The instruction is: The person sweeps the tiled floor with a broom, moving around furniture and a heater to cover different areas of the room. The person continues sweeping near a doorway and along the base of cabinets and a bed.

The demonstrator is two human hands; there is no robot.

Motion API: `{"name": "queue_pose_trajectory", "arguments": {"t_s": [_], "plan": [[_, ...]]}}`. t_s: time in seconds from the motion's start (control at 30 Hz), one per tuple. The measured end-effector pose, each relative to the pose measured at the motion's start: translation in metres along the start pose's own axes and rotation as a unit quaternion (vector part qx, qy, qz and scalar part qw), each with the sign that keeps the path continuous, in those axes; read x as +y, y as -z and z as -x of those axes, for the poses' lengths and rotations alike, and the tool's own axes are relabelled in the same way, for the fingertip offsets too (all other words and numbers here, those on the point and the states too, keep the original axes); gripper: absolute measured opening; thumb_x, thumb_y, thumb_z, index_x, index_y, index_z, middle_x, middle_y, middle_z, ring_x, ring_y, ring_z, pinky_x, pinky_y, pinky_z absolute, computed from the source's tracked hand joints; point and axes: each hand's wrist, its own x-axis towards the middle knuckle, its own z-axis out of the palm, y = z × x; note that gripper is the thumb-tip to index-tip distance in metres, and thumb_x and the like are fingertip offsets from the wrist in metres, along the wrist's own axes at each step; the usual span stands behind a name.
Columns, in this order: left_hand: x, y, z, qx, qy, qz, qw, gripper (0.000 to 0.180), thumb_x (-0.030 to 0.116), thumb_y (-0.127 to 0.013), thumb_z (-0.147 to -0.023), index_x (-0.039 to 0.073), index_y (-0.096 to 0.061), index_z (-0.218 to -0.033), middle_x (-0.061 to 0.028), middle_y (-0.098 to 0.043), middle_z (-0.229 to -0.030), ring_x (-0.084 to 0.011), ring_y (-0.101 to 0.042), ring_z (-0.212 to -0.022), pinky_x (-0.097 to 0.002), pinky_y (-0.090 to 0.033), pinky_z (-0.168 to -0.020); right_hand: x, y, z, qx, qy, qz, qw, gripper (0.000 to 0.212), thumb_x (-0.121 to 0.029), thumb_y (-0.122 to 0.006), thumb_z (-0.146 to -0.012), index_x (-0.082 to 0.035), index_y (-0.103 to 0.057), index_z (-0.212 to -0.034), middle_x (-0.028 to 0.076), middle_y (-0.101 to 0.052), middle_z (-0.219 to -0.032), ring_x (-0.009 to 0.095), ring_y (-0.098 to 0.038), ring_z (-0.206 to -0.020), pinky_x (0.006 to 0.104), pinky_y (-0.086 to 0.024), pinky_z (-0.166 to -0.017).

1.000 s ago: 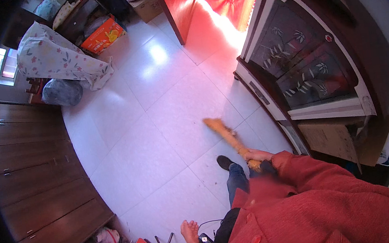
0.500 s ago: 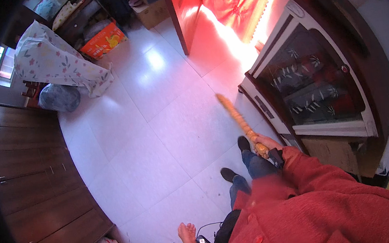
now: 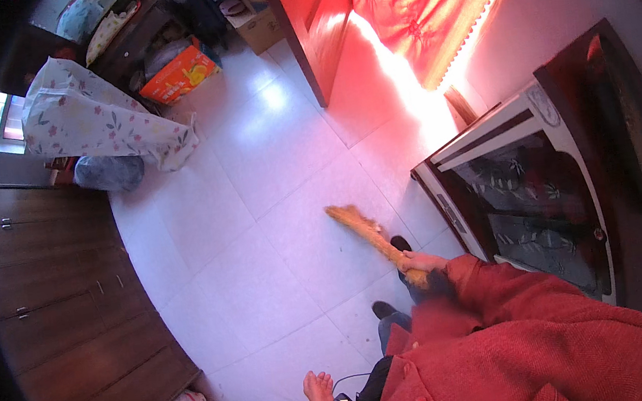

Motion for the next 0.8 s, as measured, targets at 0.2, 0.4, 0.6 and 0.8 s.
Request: {"name": "queue_pose_trajectory", "arguments": {"t_s": [0.2, 0.4, 0.6, 0.8], "plan": [[0.031, -0.038, 0.012, 0.004, -0.016, -0.014, 1.000, 0.043, 0.036, -0.050, -0.079, 0.012, -0.038, -0.113, -0.0113, -0.050, -0.091, -0.0220, -0.052, -0.074, -0.0330, -0.045, -0.064, -0.120, 0.022, 0.024, -0.007, 0.010, -0.104, 0.995, 0.032, -0.017, -0.050, -0.073, -0.004, -0.040, -0.100, 0.006, -0.047, -0.069, 0.016, -0.050, -0.050, 0.0287, -0.044, -0.042], [0.043, -0.034, -0.004, 0.025, 0.008, 0.010, 1.000, 0.040, 0.035, -0.051, -0.079, 0.014, -0.039, -0.110, -0.0107, -0.051, -0.088, -0.0212, -0.052, -0.073, -0.0331, -0.045, -0.062, -0.180, 0.062, -0.006, 0.107, 0.052, -0.139, 0.983, 0.033, -0.014, -0.051, -0.073, -0.008, -0.041, -0.103, 0.006, -0.048, -0.066, 0.017, -0.048, -0.046, 0.0291, -0.042, -0.040], [0.065, -0.049, -0.043, 0.023, 0.031, 0.024, 0.999, 0.038, 0.036, -0.051, -0.078, 0.012, -0.040, -0.107, -0.0103, -0.051, -0.087, -0.0211, -0.052, -0.070, -0.0322, -0.045, -0.061, -0.212, 0.094, -0.062, 0.164, 0.049, -0.179, 0.969, 0.028, -0.013, -0.048, -0.074, -0.010, -0.040, -0.101, 0.009, -0.048, -0.067, 0.019, -0.049, -0.047, 0.0309, -0.040, -0.037], [0.107, -0.047, -0.059, 0.008, 0.019, 0.011, 1.000, 0.038, 0.035, -0.051, -0.078, 0.012, -0.040, -0.106, -0.0106, -0.051, -0.087, -0.0223, -0.052, -0.072, -0.0326, -0.044, -0.062, -0.167, 0.027, -0.106, 0.217, 0.020, 0.182, 0.959, 0.056, -0.022, -0.064, -0.064, -0.003, -0.044, -0.113, 0.012, -0.057, -0.087, 0.021, -0.055, -0.076, 0.0317, -0.045, -0.067]]}}
